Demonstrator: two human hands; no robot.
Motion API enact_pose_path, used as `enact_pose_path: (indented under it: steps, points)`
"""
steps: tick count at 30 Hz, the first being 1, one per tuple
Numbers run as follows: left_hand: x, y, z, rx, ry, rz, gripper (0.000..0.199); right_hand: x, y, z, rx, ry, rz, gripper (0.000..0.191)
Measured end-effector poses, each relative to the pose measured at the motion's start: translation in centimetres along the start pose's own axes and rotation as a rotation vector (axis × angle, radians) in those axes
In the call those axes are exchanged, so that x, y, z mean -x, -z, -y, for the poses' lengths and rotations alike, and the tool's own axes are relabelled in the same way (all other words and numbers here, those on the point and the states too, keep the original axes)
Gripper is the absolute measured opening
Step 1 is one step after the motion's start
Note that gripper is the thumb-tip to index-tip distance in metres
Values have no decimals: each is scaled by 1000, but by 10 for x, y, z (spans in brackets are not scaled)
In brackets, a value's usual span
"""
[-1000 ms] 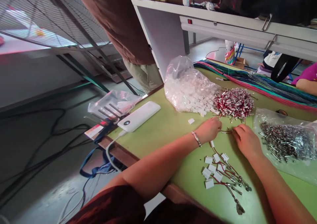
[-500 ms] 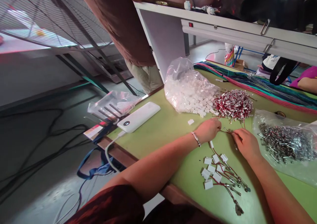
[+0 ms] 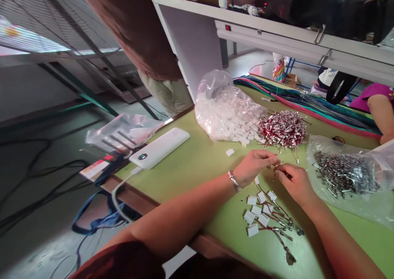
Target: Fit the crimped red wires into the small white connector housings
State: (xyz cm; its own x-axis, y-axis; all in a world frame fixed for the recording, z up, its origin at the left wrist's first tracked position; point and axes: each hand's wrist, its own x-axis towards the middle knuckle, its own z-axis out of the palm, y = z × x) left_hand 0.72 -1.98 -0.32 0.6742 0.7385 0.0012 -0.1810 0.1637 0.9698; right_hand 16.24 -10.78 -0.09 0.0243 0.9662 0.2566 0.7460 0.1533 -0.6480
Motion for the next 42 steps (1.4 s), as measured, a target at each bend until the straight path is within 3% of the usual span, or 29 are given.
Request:
enact_pose_path:
  steps: [2,4,5,8,13,17,21,25,28,31,34,38,42]
  points:
    - [-1,3,-6,92,1,-45,23,-4,20,-10,177,-68,-12,25]
    - [-4,7,-12,147,38,-95,25,-7,47,-28,471,-260,-26,24]
    - [-5,9,-14,131,54,-122,24,-8,60,-38,637,-387,22,24]
    - [-7,12,-16,-101,47,-185,19,-5,85,-67,774,-550,84,19]
    - [-6,9,-8,-531,-7,-113,17,1,73,-83,853,-575,153,19]
    - [-8,8,0,-582,59,-28,22,1,62,-80,867,-538,154,21]
    - [-9,7,2,-571,65,-5,23,-2,68,-77,855,-539,113,20]
    - [-7,4,2,-547,45,18,21,-4,65,-55,654,-475,-27,19]
    - [-4,1,3,-558,33,58,21,-1,44,-28,245,-327,-87,18]
    - [-2,-1,5,-546,21,87,20,5,16,-6,-1,-209,-58,19]
    - [-2,-1,7,-538,19,100,20,8,0,1,-102,-179,-82,18]
    - [-2,2,5,-610,-41,110,20,8,3,1,-171,-177,-75,21]
    - [-3,10,1,-882,-308,190,24,8,13,1,-186,-215,58,21]
